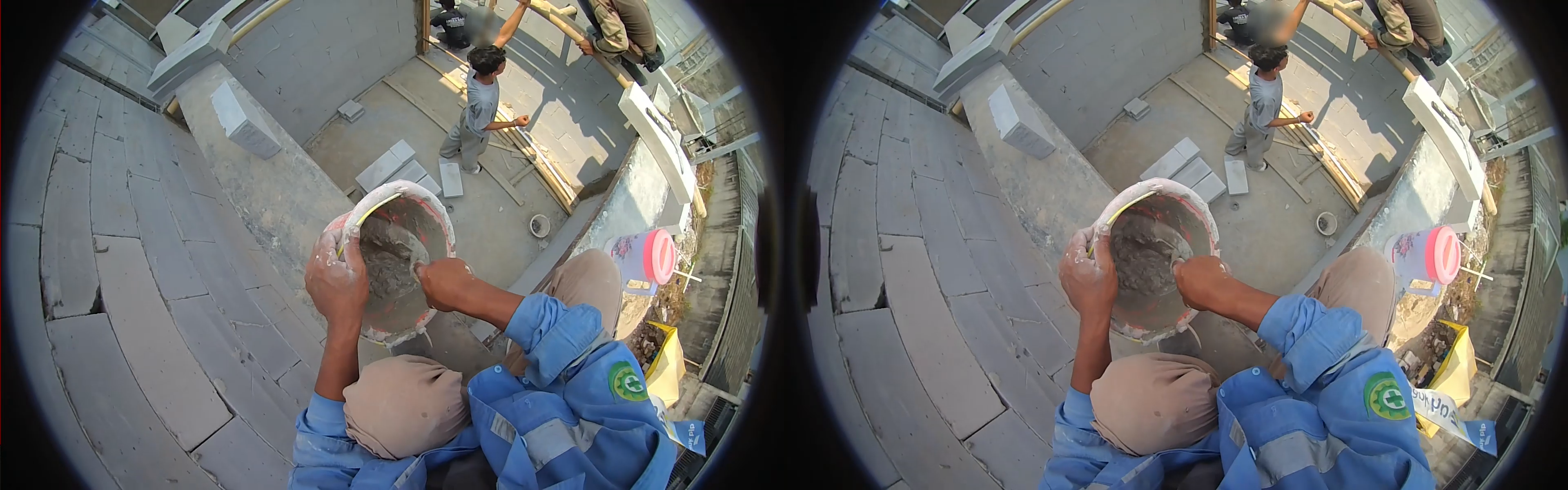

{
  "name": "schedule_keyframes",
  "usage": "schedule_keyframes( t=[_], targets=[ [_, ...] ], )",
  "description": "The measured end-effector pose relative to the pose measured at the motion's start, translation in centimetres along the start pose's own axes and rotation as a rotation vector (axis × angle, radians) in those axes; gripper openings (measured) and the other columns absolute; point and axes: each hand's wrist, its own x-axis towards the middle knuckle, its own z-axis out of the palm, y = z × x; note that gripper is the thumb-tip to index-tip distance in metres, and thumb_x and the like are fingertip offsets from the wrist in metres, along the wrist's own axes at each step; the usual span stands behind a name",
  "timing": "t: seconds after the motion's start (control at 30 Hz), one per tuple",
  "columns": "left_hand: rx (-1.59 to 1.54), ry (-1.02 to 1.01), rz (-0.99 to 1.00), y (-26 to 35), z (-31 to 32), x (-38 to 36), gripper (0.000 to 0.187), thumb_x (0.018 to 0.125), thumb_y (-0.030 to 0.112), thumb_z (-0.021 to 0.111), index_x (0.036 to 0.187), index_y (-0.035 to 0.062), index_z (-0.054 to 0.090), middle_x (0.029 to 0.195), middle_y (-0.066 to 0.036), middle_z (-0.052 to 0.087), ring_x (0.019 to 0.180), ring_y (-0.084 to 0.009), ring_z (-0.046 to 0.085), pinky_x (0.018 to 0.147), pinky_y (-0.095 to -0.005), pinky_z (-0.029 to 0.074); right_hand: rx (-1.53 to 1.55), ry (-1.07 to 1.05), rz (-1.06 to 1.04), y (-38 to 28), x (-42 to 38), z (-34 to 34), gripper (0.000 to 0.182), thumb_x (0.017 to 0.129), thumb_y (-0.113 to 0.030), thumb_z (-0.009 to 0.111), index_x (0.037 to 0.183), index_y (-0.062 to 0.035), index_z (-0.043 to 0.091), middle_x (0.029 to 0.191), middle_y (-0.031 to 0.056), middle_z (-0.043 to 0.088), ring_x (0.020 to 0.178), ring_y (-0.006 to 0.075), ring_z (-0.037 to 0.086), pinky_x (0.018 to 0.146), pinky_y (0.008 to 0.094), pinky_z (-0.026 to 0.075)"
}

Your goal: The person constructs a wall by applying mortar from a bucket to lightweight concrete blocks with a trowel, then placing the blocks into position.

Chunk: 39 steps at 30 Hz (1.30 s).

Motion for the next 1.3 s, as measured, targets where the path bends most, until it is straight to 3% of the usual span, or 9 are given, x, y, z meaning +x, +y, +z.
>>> schedule_keyframes(
  t=[0.13, 0.57, 0.63, 0.77, 0.83, 1.03, 1.13, 1.17, 1.3],
  targets=[
    [-0.006, 0.016, 0.012, -0.3, -0.1, 0.1, 0.026, 0.091, 0.028, 0.061, 0.094, 0.0029, 0.067, 0.085, -0.018, 0.067, 0.078, -0.0372, 0.064, 0.070, -0.0450, 0.047, -0.040, 0.120, 0.010, -0.6, -2.1, 0.5, 0.024, 0.078, -0.007, 0.059, 0.100, 0.0025, 0.060, 0.081, 0.0183, 0.068, 0.077, 0.0352, 0.069, 0.065, 0.0469, 0.055],
    [-0.002, -0.028, -0.042, -0.1, -0.8, 0.2, 0.020, 0.090, 0.024, 0.062, 0.093, 0.0041, 0.064, 0.092, -0.015, 0.067, 0.082, -0.0364, 0.064, 0.072, -0.0450, 0.049, -0.099, -0.012, -0.074, 0.5, -4.7, -2.6, 0.038, 0.077, -0.008, 0.061, 0.113, 0.0019, 0.057, 0.084, 0.0217, 0.067, 0.076, 0.0367, 0.068, 0.063, 0.0473, 0.055],
    [-0.029, -0.016, -0.035, -0.2, -0.4, 0.2, 0.021, 0.090, 0.025, 0.062, 0.091, 0.0035, 0.063, 0.090, -0.015, 0.066, 0.081, -0.0368, 0.063, 0.070, -0.0448, 0.049, -0.103, 0.087, 0.054, 0.8, -4.2, -4.7, 0.044, 0.079, -0.011, 0.059, 0.121, 0.0020, 0.054, 0.092, 0.0216, 0.064, 0.079, 0.0376, 0.067, 0.067, 0.0478, 0.054],
    [-0.065, -0.027, -0.007, 0.6, -0.4, 0.2, 0.022, 0.090, 0.025, 0.062, 0.090, 0.0028, 0.063, 0.089, -0.015, 0.066, 0.079, -0.0371, 0.063, 0.069, -0.0447, 0.048, -0.140, 0.110, 0.147, 2.7, -0.4, -3.5, 0.043, 0.075, -0.014, 0.064, 0.115, 0.0028, 0.057, 0.087, 0.0253, 0.067, 0.081, 0.0380, 0.068, 0.069, 0.0483, 0.055],
    [-0.059, -0.012, 0.026, 0.5, -0.1, -0.2, 0.022, 0.090, 0.025, 0.062, 0.090, 0.0028, 0.063, 0.087, -0.015, 0.065, 0.078, -0.0372, 0.063, 0.069, -0.0443, 0.048, 0.043, -0.110, 0.129, 3.8, 1.3, -1.6, 0.039, 0.074, -0.018, 0.065, 0.105, 0.0059, 0.061, 0.089, 0.0293, 0.066, 0.085, 0.0387, 0.068, 0.070, 0.0490, 0.054],
    [-0.120, -0.031, -0.052, 0.5, -0.4, -0.5, 0.022, 0.091, 0.025, 0.062, 0.089, 0.0031, 0.063, 0.084, -0.015, 0.064, 0.078, -0.0371, 0.062, 0.068, -0.0441, 0.048, 0.607, -0.262, 0.085, 4.4, 1.5, 1.5, 0.034, 0.076, -0.021, 0.063, 0.083, 0.0116, 0.065, 0.081, 0.0279, 0.066, 0.070, 0.0342, 0.068, 0.063, 0.0446, 0.052],
    [-0.074, -0.039, -0.034, 0.0, -0.3, -0.8, 0.023, 0.091, 0.026, 0.062, 0.089, 0.0031, 0.063, 0.084, -0.016, 0.064, 0.077, -0.0372, 0.062, 0.068, -0.0447, 0.048, 0.833, -0.381, 0.200, 3.3, 1.3, 2.4, 0.036, 0.077, -0.022, 0.064, 0.088, 0.0116, 0.065, 0.079, 0.0215, 0.065, 0.061, 0.0276, 0.065, 0.055, 0.0401, 0.052],
    [-0.075, -0.039, -0.031, 0.0, -0.3, -0.8, 0.023, 0.091, 0.026, 0.062, 0.089, 0.0031, 0.063, 0.084, -0.016, 0.064, 0.077, -0.0372, 0.062, 0.068, -0.0447, 0.048, 1.095, -0.455, 0.256, 2.9, 1.1, 3.1, 0.033, 0.077, -0.021, 0.066, 0.091, 0.0091, 0.064, 0.077, 0.0153, 0.064, 0.058, 0.0220, 0.063, 0.048, 0.0360, 0.050],
    [-0.048, -0.034, -0.007, 0.0, -0.3, -1.0, 0.022, 0.091, 0.025, 0.061, 0.089, 0.0034, 0.062, 0.085, -0.016, 0.064, 0.076, -0.0374, 0.062, 0.067, -0.0450, 0.047, 1.407, -0.501, 0.269, 0.7, 0.3, 3.5, 0.032, 0.079, -0.019, 0.067, 0.100, 0.0041, 0.063, 0.074, 0.0109, 0.062, 0.052, 0.0182, 0.059, 0.044, 0.0331, 0.047]
  ],
)
